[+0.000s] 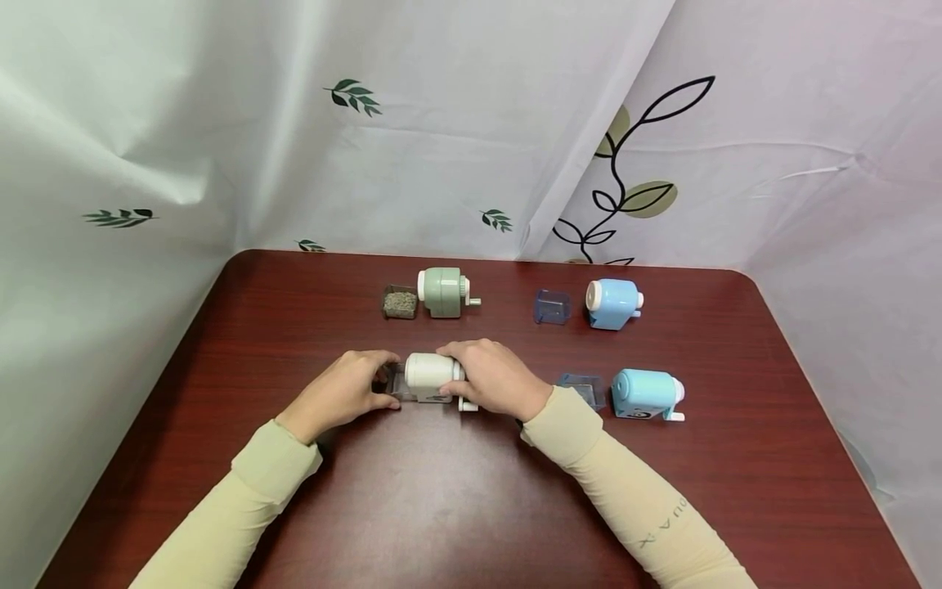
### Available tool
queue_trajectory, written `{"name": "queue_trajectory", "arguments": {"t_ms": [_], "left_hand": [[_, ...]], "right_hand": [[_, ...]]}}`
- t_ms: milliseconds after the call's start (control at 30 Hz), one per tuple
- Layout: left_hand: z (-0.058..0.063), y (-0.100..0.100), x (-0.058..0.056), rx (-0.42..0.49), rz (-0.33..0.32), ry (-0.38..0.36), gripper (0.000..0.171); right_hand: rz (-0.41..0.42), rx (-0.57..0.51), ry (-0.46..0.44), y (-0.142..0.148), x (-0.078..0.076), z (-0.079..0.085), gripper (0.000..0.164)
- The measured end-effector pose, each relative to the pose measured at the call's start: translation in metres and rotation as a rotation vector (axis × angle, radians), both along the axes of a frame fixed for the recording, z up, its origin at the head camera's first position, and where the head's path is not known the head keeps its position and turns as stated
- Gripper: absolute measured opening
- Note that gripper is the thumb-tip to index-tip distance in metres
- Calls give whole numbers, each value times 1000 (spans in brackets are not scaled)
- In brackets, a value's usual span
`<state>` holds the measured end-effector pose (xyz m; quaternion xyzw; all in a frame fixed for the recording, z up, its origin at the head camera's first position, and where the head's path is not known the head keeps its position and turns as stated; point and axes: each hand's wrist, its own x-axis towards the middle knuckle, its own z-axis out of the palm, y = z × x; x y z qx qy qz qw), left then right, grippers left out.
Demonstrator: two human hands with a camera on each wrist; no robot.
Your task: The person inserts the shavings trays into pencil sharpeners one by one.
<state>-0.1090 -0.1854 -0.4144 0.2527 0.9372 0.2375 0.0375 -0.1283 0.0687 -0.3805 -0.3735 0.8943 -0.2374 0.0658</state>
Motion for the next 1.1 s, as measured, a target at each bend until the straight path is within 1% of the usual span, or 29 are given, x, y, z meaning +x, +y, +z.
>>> {"name": "queue_trajectory", "arguments": {"t_ms": [200, 500, 733, 1100], "left_hand": [[-1, 2, 0, 4, 3, -7, 55], [1, 8, 1, -28, 3, 10, 57], [1, 10, 2, -26, -1, 16, 57], [0, 13, 1, -25, -4, 12, 59]], "right_hand": [[0, 4, 2, -1, 0, 0, 51], [-11, 0, -8, 1, -1, -1, 52], [-12, 15, -3, 0, 0, 1, 52], [-13, 6, -3, 0, 0, 0, 51]]}}
